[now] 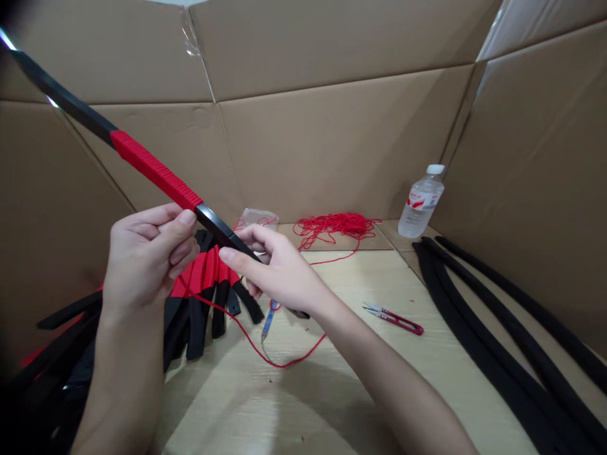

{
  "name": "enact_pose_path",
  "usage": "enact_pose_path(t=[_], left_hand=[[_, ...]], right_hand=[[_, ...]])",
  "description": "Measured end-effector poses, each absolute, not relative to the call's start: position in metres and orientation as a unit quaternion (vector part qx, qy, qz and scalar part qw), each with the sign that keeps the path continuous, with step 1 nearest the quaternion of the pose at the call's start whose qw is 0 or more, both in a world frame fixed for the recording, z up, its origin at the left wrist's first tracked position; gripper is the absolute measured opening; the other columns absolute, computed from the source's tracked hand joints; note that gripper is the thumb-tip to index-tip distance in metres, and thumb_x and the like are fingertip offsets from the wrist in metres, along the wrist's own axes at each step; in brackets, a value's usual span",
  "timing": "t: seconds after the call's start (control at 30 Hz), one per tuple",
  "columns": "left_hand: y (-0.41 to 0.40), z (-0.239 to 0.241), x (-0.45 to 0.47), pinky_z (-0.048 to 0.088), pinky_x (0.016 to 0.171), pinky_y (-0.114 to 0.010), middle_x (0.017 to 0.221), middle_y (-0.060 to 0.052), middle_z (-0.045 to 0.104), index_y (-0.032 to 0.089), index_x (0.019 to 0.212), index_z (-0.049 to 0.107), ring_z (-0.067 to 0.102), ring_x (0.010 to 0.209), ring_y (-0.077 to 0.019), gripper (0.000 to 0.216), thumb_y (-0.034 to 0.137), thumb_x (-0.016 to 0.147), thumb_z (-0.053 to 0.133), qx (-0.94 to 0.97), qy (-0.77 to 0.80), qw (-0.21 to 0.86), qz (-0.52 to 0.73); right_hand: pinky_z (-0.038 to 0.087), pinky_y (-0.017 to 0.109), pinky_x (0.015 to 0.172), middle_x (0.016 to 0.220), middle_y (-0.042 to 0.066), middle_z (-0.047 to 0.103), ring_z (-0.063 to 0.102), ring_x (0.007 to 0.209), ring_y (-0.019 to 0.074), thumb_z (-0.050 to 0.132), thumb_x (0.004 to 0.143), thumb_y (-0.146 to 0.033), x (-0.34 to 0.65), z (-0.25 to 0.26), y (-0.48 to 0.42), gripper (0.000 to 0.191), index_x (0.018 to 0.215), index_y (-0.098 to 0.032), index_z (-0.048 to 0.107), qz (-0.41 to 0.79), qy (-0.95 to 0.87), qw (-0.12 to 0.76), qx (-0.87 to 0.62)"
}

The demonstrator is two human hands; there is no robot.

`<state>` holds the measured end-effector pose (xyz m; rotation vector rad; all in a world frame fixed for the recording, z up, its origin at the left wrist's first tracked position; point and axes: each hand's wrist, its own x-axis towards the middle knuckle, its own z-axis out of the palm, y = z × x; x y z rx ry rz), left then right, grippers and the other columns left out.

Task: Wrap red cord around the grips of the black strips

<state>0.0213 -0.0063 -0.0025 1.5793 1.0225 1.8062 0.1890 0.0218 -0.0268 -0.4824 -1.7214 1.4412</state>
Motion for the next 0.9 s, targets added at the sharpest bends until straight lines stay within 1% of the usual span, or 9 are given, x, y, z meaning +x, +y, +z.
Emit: enact_pose_path(t=[0.03, 0.13, 0.23, 0.33, 0.43, 0.53, 0.63, 0.77, 0.9], left_hand=[[-0.0062, -0.0025, 0.0213, 0.024, 0.03, -0.014, 0.043, 0.008, 0.035, 0.016, 0.072, 0.067, 0.026, 0.035, -0.0026, 0.014, 0.025, 0.082, 0.071, 0.582, 0.381, 0.263, 0.669], [-0.0072, -0.0029, 0.0227, 0.025, 0.03, -0.013, 0.043, 0.009, 0.033, 0.016, 0.065, 0.063, 0.026, 0.035, -0.002, 0.021, 0.023, 0.082, 0.071, 0.582, 0.371, 0.272, 0.671], [-0.0099, -0.0037, 0.0244, 0.024, 0.029, -0.012, 0.042, 0.009, 0.032, 0.016, 0.063, 0.061, 0.026, 0.034, -0.0017, 0.024, 0.023, 0.084, 0.07, 0.597, 0.351, 0.284, 0.664], [-0.0129, -0.0031, 0.0247, 0.023, 0.028, -0.011, 0.042, 0.009, 0.034, 0.016, 0.069, 0.066, 0.026, 0.032, -0.0014, 0.018, 0.023, 0.086, 0.068, 0.613, 0.335, 0.308, 0.646], [-0.0148, -0.0014, 0.0235, 0.025, 0.027, -0.01, 0.042, 0.009, 0.035, 0.017, 0.085, 0.074, 0.026, 0.033, -0.0016, 0.01, 0.024, 0.086, 0.067, 0.619, 0.334, 0.332, 0.629], [-0.0154, -0.0004, 0.0221, 0.027, 0.027, -0.01, 0.042, 0.009, 0.035, 0.019, 0.101, 0.076, 0.026, 0.033, -0.0018, 0.018, 0.024, 0.086, 0.067, 0.622, 0.328, 0.353, 0.617], [-0.0157, -0.0009, 0.0222, 0.027, 0.027, -0.01, 0.041, 0.01, 0.032, 0.022, 0.105, 0.076, 0.024, 0.031, -0.0016, 0.021, 0.024, 0.086, 0.068, 0.629, 0.303, 0.375, 0.611], [-0.0158, -0.0027, 0.0245, 0.026, 0.027, -0.01, 0.04, 0.01, 0.034, 0.023, 0.102, 0.076, 0.025, 0.031, -0.0017, 0.018, 0.024, 0.085, 0.069, 0.63, 0.3, 0.367, 0.615], [-0.0143, -0.0033, 0.0242, 0.028, 0.029, -0.011, 0.04, 0.009, 0.038, 0.023, 0.104, 0.076, 0.03, 0.033, -0.002, 0.02, 0.024, 0.085, 0.07, 0.612, 0.334, 0.319, 0.643]], right_hand=[[0.041, 0.019, 0.045, 0.063, -0.006, 0.052, 0.05, 0.048, 0.0067, 0.064, 0.088, -0.043, 0.1885, -0.0269, 0.0222, 0.027, 0.088, -0.017, 0.056, 0.538, -0.696, 0.428, -0.208], [0.034, 0.019, 0.044, 0.058, -0.004, 0.049, 0.046, 0.049, 0.0065, 0.051, 0.095, -0.045, 0.1875, -0.0269, 0.0232, 0.039, 0.07, -0.015, 0.056, 0.454, -0.718, 0.472, -0.237], [0.032, 0.019, 0.043, 0.056, -0.003, 0.051, 0.044, 0.046, 0.0058, 0.049, 0.096, -0.045, 0.1878, -0.0264, 0.0227, 0.044, 0.064, -0.015, 0.054, 0.458, -0.713, 0.474, -0.238], [0.034, 0.017, 0.041, 0.058, -0.003, 0.054, 0.046, 0.044, 0.005, 0.048, 0.095, -0.048, 0.1896, -0.0271, 0.0233, 0.044, 0.068, -0.015, 0.056, 0.525, -0.688, 0.449, -0.222], [0.033, 0.016, 0.037, 0.056, -0.003, 0.056, 0.047, 0.04, 0.0049, 0.05, 0.093, -0.052, 0.1924, -0.029, 0.0264, 0.043, 0.075, -0.015, 0.062, 0.596, -0.654, 0.413, -0.216], [0.031, 0.016, 0.033, 0.051, -0.004, 0.054, 0.042, 0.034, 0.0045, 0.05, 0.093, -0.052, 0.1948, -0.0303, 0.0294, 0.042, 0.08, -0.014, 0.064, 0.685, -0.61, 0.356, -0.181], [0.033, 0.016, 0.032, 0.045, -0.006, 0.048, 0.036, 0.03, 0.0045, 0.048, 0.094, -0.048, 0.1951, -0.0306, 0.0303, 0.041, 0.078, -0.013, 0.063, 0.755, -0.575, 0.295, -0.109], [0.032, 0.017, 0.031, 0.042, -0.006, 0.048, 0.036, 0.029, 0.0057, 0.044, 0.095, -0.051, 0.1925, -0.029, 0.0287, 0.044, 0.08, -0.013, 0.062, 0.722, -0.61, 0.313, -0.095], [0.035, 0.018, 0.038, 0.058, -0.007, 0.054, 0.045, 0.041, 0.0063, 0.065, 0.085, -0.04, 0.1894, -0.0265, 0.026, 0.026, 0.094, -0.018, 0.056, 0.594, -0.668, 0.406, -0.189]])
